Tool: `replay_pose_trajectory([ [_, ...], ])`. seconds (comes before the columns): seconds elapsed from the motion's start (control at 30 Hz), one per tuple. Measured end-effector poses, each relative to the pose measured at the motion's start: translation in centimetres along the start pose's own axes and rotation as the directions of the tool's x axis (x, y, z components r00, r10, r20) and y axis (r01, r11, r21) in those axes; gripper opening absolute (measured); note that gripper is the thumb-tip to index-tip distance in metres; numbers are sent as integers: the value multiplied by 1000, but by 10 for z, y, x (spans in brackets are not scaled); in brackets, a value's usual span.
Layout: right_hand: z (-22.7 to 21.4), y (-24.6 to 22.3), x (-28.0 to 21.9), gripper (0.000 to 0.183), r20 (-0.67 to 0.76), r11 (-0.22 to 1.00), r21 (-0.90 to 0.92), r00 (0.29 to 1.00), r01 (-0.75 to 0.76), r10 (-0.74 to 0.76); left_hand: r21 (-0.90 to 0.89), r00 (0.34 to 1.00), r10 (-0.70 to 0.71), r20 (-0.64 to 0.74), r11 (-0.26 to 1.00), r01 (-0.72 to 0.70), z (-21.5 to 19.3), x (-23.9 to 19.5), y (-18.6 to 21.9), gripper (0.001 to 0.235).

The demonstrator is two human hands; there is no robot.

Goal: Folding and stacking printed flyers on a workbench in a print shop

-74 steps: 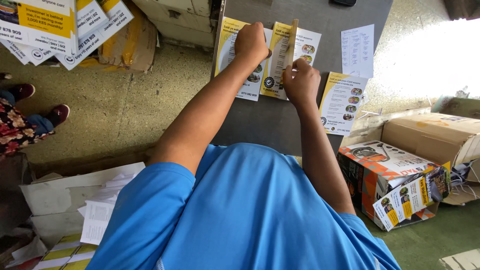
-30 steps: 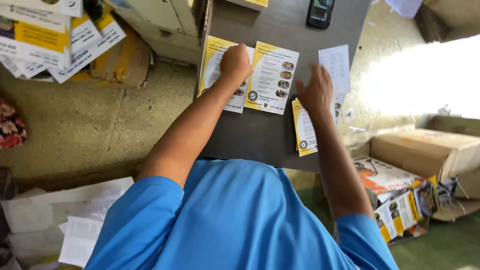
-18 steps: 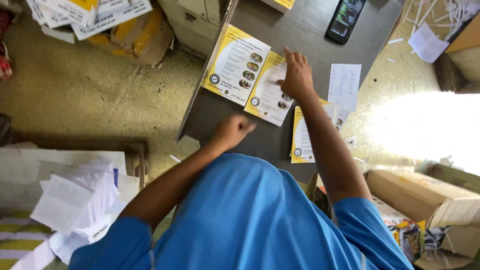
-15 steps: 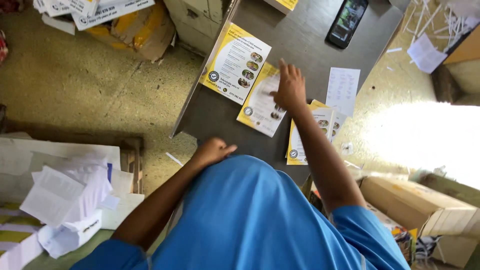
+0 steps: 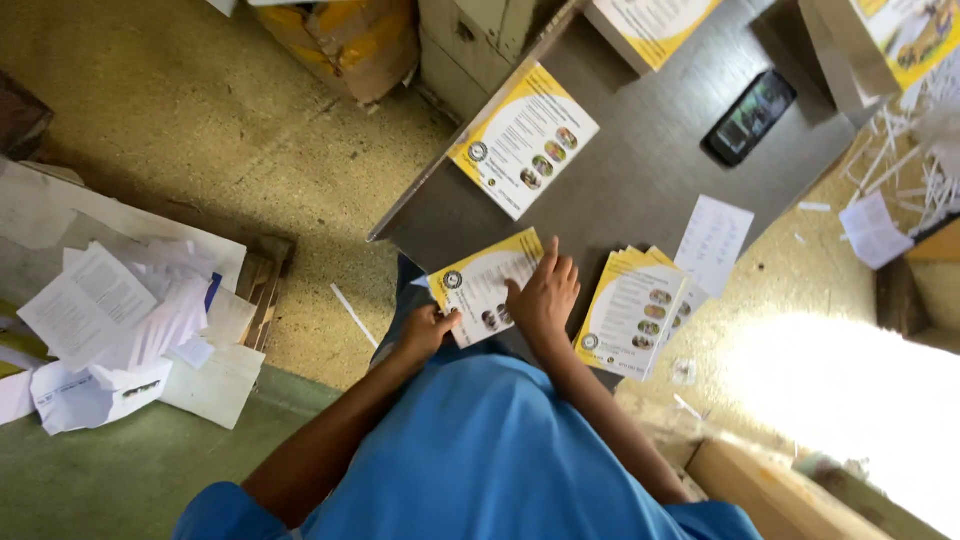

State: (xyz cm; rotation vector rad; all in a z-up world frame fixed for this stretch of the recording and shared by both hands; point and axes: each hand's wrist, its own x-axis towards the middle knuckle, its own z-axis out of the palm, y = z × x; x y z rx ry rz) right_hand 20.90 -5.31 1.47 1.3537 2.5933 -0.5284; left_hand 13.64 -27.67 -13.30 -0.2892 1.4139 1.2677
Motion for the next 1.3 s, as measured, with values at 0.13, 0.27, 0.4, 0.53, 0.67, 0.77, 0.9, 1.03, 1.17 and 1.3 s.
replay_pose_trajectory([
  [0.13, 18, 16, -14, 110, -40, 975, 219, 999, 29, -20, 332, 966, 250, -60, 918, -217, -21, -26, 13, 46],
  [0.27, 38, 55, 3, 115, 98, 792, 604, 995, -89, 36, 394, 939, 339, 51, 857, -331, -26, -64, 66, 30],
  [0.4, 7, 63, 7, 29, 187, 605, 793, 974, -73, -127, 494, 862, 491, 130, 721, -485, -3, -104, 120, 24],
  [0.53, -15, 82, 1, 34, -78, 192, 974, 972, 122, -223, 566, 692, 679, 246, 478, -671, 29, -130, 164, 14],
  [0.67, 4, 102, 12, 29, -254, 254, 905, 912, 341, -321, 639, 555, 755, 350, 240, -731, 27, -95, 153, 36],
  [0.77, 17, 105, 8, 24, -229, 257, 918, 933, 302, -277, 642, 467, 793, 391, 128, -756, 18, -83, 140, 34],
  [0.9, 11, 99, 1, 27, -241, 255, 922, 946, 292, -215, 602, 489, 759, 430, 162, -782, 29, -101, 160, 46],
  [1.03, 28, 105, 16, 29, -134, 294, 940, 981, 172, -143, 640, 552, 725, 412, 201, -741, 36, -101, 172, 25],
  [1.17, -53, 68, 10, 30, 14, 253, 967, 987, 28, -162, 533, 798, 510, 323, 598, -598, 20, -69, 173, 21],
  [1.3, -120, 79, 35, 31, 238, 285, 942, 954, -180, -182, 495, 964, 179, 197, 830, -255, 57, -91, 198, 23],
])
